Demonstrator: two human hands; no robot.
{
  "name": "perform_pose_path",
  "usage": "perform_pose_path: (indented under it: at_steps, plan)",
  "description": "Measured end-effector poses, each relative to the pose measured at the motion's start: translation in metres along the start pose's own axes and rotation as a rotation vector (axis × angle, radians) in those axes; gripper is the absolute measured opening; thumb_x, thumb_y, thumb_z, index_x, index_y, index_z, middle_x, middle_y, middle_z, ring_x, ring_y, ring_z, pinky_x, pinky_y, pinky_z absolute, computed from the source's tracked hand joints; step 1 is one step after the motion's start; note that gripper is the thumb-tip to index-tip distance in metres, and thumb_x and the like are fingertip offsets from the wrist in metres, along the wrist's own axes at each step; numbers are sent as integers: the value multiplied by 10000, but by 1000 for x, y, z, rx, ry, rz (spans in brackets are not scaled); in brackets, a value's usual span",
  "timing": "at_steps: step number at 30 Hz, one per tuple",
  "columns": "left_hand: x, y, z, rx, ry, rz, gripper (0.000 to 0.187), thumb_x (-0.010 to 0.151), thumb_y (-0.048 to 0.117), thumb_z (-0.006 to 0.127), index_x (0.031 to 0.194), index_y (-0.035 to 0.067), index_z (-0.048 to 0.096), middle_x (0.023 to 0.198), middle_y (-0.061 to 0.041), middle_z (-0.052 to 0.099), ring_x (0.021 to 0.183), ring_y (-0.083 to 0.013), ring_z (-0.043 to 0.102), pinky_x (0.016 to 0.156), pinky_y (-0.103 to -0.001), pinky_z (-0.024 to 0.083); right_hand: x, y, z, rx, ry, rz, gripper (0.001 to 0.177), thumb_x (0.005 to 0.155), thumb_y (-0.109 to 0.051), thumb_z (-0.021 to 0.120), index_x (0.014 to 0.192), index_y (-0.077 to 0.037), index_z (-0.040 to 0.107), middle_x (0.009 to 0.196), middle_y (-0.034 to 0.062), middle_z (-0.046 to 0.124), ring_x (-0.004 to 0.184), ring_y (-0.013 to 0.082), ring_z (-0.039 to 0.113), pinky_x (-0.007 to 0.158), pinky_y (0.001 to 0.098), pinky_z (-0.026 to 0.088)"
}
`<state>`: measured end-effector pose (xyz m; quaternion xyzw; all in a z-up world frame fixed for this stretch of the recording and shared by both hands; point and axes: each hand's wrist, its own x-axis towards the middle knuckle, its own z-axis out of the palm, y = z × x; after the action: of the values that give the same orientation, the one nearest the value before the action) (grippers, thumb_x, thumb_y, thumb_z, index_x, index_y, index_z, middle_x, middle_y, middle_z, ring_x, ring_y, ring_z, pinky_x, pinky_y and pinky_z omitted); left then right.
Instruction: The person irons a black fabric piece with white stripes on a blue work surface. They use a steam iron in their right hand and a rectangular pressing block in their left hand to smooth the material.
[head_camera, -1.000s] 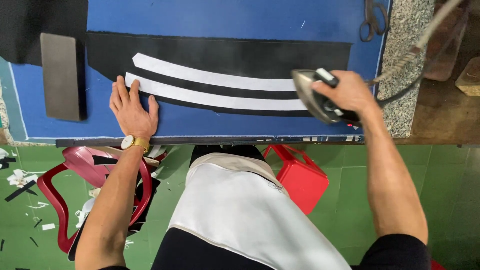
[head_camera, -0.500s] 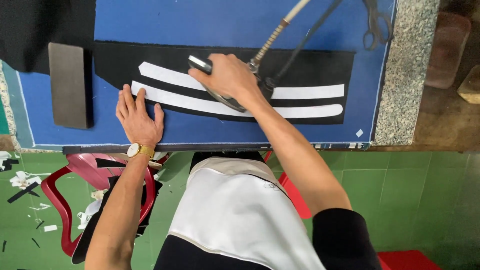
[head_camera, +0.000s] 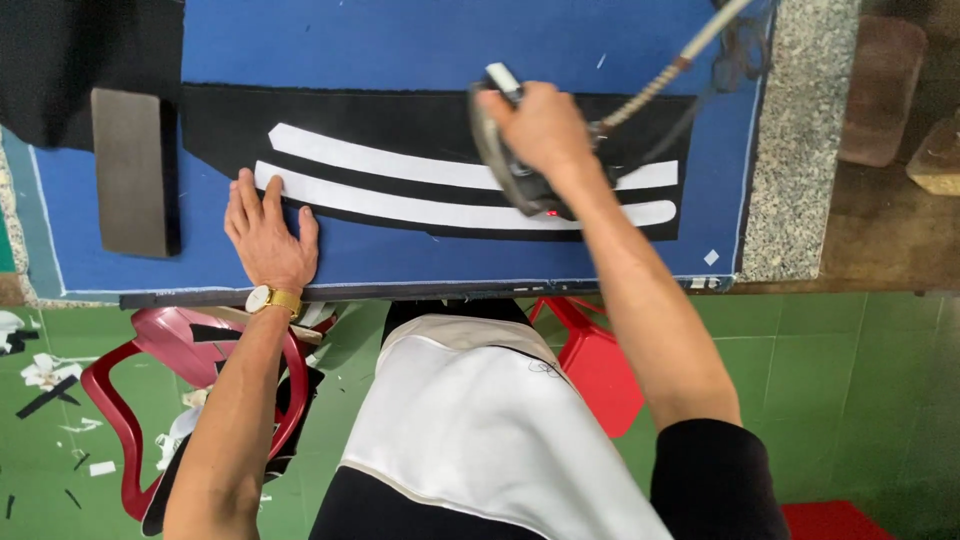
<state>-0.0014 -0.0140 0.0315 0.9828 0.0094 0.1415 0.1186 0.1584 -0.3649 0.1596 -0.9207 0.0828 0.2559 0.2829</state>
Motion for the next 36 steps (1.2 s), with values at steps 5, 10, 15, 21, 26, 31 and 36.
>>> perform_pose_path:
  at_steps: [5, 10, 15, 21, 26, 31, 36]
  plan:
    - [-3, -2, 3, 11, -18, 0, 502, 1063, 338, 540, 1438, 12, 614, 1608, -245, 389, 1441, -468, 395, 1120, -573, 340, 6, 113, -46, 97, 185, 128, 545, 1014, -607, 572, 945, -79, 686, 831, 98, 715, 677, 288, 691, 579, 439, 528]
    - [-2, 2, 1, -2, 8, 10, 489, 1049, 315, 552, 1420, 4, 617, 1592, -257, 414, 1423, -479, 410, 1102, -583, 344, -31, 177, -89, 214, 314, 334, 538, 987, -608, 601, 885, -81, 632, 739, 66, 619, 424, 228, 543, 360, 382, 434]
    - [-1, 3, 1, 5, -16, 2, 496, 1056, 324, 530, 1418, -5, 614, 1582, -276, 409, 1425, -478, 381, 1114, -595, 318, -60, 207, -94, 355, 269, 353, 547, 1108, -496, 639, 727, -163, 432, 570, -3, 431, 449, 128, 407, 388, 315, 360]
    - [-2, 4, 1, 5, -34, -18, 498, 1057, 318, 539, 1434, 1, 611, 1592, -265, 394, 1437, -457, 362, 1118, -584, 316, -57, 214, -94, 144, 129, 306, 569, 1091, -602, 605, 780, -143, 476, 603, -4, 465, 463, 170, 455, 426, 351, 400]
    - [-9, -21, 25, 45, -9, 18, 531, 1038, 354, 608, 1454, 25, 568, 1593, -257, 367, 1446, -442, 324, 1130, -556, 245, -60, 183, -77, -66, -65, 5, 453, 960, -377, 711, 936, 76, 689, 748, 332, 659, 660, 455, 662, 609, 519, 480]
    - [-8, -20, 27, 65, 10, 45, 515, 1041, 352, 601, 1436, 23, 583, 1587, -256, 376, 1436, -440, 341, 1115, -549, 268, -75, 88, -56, -181, -254, -134, 436, 886, -428, 736, 907, 6, 717, 858, 252, 719, 873, 440, 708, 783, 495, 519]
    - [-7, -20, 26, 62, 15, 37, 519, 1035, 362, 600, 1436, 34, 577, 1591, -247, 370, 1441, -440, 335, 1120, -555, 266, -78, 21, -4, -123, -242, -225, 443, 881, -504, 715, 968, -72, 758, 886, 178, 759, 927, 393, 740, 793, 480, 562]
